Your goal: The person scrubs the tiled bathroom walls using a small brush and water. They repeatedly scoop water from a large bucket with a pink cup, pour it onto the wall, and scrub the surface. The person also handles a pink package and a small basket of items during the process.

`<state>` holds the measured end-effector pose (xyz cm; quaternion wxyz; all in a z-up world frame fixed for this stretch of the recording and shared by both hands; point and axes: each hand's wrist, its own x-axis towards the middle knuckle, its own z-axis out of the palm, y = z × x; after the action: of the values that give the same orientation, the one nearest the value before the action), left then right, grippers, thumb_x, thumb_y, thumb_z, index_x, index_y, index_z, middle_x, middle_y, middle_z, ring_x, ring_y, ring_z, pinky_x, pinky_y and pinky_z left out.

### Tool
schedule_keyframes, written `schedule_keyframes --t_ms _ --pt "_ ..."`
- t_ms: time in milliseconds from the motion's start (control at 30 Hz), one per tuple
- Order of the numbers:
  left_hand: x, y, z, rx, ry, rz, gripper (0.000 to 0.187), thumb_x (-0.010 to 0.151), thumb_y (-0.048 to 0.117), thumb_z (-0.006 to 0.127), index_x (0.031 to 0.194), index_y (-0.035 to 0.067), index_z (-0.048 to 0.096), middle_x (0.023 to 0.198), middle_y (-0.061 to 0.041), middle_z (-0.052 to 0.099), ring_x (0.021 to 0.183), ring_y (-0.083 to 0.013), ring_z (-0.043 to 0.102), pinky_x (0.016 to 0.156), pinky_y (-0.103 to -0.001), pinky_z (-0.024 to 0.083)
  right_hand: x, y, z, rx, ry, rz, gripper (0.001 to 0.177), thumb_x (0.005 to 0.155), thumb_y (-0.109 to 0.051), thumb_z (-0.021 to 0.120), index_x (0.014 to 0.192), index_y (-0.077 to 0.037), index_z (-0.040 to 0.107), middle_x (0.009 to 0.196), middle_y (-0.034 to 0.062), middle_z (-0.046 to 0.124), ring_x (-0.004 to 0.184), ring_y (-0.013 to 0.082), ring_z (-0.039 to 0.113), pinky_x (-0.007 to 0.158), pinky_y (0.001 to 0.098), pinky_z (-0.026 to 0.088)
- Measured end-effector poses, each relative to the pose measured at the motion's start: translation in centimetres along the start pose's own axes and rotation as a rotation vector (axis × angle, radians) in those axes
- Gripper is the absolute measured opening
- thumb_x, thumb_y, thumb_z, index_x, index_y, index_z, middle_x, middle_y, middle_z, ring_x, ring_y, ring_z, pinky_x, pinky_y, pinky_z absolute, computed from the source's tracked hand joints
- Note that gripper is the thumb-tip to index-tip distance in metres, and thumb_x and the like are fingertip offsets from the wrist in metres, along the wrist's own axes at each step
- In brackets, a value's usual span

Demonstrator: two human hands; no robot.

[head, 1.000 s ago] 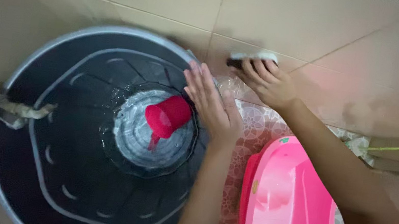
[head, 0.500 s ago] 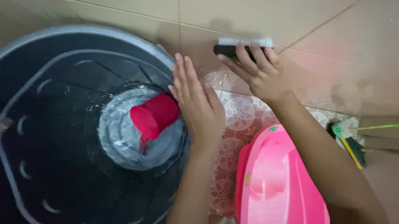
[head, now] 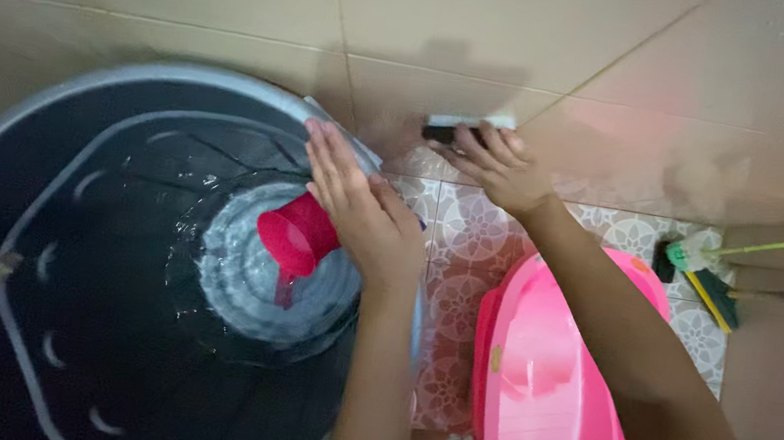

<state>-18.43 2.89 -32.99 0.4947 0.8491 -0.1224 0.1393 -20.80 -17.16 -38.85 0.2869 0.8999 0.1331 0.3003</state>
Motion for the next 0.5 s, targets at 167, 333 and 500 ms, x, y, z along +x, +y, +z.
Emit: schedule_keyframes --t_ms 167,333,500 --pt "0.0 0.2 0.0 -0.02 -0.029 0.034 0.059 0.113 0.022 0.03 0.166 0.0 0.02 0.175 -0.021 0.019 0.164 -0.044 0.017 0.132 -0.061 0.01 2.2 -1.4 0.8 0.005 0.185 0.154 0.055 0.107 -0.026 0.06 0.16 -0.034 0.052 0.154 -0.0006 0.05 0.134 0.0245 0.049 0.116 0.0397 0.039" --pt "-0.4 0.9 -0.3 -0.011 -0.051 0.058 0.059 0.111 0.02 0.035 0.165 0.002 0.023 0.175 -0.019 0.022 0.165 -0.043 0.019 0.133 -0.061 0.011 5.1 -3.0 2.0 -0.061 0.191 0.148 0.059 0.104 -0.029 0.059 0.162 -0.038 0.05 0.16 -0.0046 0.046 0.137 0.0202 0.047 0.118 0.0375 0.03" --pt "-0.8 1.3 0.7 -0.002 -0.14 0.113 0.059 0.109 0.019 0.039 0.164 0.002 0.026 0.173 -0.02 0.024 0.163 -0.0434 0.02 0.131 -0.062 0.011 -3.0 -1.1 1.8 0.265 -0.127 0.118 0.052 0.094 -0.041 0.06 0.146 -0.038 0.06 0.153 0.0002 0.055 0.125 0.0254 0.056 0.099 0.0436 0.047"
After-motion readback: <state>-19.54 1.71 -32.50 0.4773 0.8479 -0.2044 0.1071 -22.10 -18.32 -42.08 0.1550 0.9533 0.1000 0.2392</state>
